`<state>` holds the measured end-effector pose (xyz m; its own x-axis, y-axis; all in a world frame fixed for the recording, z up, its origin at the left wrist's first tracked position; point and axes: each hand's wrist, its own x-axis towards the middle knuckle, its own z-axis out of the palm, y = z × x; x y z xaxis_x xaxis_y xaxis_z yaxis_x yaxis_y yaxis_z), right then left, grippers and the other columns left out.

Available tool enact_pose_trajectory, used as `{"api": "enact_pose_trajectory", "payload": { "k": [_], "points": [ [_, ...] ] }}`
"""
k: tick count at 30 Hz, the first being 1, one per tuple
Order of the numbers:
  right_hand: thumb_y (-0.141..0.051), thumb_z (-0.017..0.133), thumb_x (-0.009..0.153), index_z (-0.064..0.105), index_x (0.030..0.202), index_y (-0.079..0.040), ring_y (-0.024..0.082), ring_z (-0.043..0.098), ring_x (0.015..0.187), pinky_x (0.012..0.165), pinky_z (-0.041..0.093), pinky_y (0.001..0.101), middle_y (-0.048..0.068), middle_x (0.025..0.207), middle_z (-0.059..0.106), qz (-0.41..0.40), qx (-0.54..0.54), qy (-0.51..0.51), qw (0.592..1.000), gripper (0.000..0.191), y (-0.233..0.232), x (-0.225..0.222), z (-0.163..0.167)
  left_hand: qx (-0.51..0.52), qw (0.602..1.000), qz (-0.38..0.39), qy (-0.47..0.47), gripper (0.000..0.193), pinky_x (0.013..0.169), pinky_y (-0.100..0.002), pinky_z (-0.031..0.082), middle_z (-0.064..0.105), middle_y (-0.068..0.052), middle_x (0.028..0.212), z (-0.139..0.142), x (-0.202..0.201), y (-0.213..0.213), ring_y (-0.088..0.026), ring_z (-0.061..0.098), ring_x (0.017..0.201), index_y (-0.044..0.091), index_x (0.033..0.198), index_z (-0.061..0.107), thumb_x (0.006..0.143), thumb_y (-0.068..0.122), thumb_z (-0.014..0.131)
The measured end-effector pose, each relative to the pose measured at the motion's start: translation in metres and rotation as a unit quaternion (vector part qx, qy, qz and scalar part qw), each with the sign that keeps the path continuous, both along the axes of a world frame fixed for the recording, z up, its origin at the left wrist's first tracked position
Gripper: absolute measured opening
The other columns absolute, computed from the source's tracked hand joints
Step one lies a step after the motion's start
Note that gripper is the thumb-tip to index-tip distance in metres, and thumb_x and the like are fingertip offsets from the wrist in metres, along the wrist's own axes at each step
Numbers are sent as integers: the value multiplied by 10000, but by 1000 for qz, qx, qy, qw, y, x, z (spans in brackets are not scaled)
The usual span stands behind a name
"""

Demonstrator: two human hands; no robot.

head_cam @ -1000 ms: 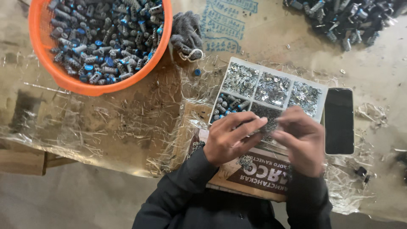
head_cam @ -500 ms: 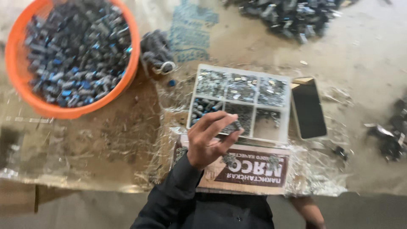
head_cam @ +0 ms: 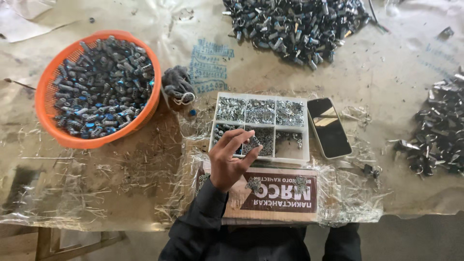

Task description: The person picks small metal components from an orange basket and a compartment box and fits them together by hand at a workbench, working on one assembly at a time and setting completed pieces aside.

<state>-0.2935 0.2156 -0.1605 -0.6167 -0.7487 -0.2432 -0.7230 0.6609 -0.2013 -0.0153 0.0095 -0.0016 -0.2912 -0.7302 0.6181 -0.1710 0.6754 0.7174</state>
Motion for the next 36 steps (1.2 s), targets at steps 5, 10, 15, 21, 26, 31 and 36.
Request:
{"api": "enact_pose_trajectory", "payload": {
  "k": [5,10,15,21,26,31,36],
  "points": [
    [-354,826,795,708,1216,-93,271,628,1043,840,516,359,146,1209,667,16,12,5,1000,510,0,4,7,-4,1000,1,-8,350,778,-300,620,706,-89,1126,0,2,0,-166,720,895,44,1162,732,849,141,856],
    [-393,833,779,706,1231,-94,294,631,1067,854,517,376,160,1229,666,30,25,8,999,557,3,5,11,-5,1000,6,-17,360,776,-307,612,707,-88,1109,3,3,1,-172,720,891,46,1161,732,839,145,859],
    [-433,840,763,703,1246,-96,318,634,1090,868,518,393,175,1248,665,40,37,9,998,605,18,-5,11,11,1000,-4,-11,361,784,-312,616,706,-96,1116,5,3,1,-184,727,913,55,1166,733,840,150,855],
    [-480,849,743,701,1264,-98,347,638,1118,885,520,414,191,1272,664,128,32,22,991,663,71,-28,-2,15,1000,10,-17,357,807,-331,610,720,-96,1139,1,5,1,-196,726,925,55,1181,738,860,171,843],
    [-311,841,809,756,1214,-55,260,802,978,898,642,409,149,1095,798,-11,49,-74,996,487,116,-79,54,-5,1000,5,-18,379,833,-316,627,713,-91,1169,-3,5,-3,-195,732,979,64,1202,716,879,209,850],
    [-252,817,841,766,1194,-69,202,745,926,827,593,357,114,1037,760,34,-215,-54,975,401,46,-41,169,23,1000,0,-13,378,815,-314,624,717,-87,1185,-2,3,-2,-175,732,941,76,1206,721,874,201,852],
    [-290,787,863,792,1118,-131,187,641,951,858,528,350,47,1010,693,300,-263,-54,915,301,-104,73,222,44,999,-4,-15,368,816,-315,619,711,-91,1214,0,6,-2,-185,731,939,72,1216,711,889,185,835]
  ]
}}
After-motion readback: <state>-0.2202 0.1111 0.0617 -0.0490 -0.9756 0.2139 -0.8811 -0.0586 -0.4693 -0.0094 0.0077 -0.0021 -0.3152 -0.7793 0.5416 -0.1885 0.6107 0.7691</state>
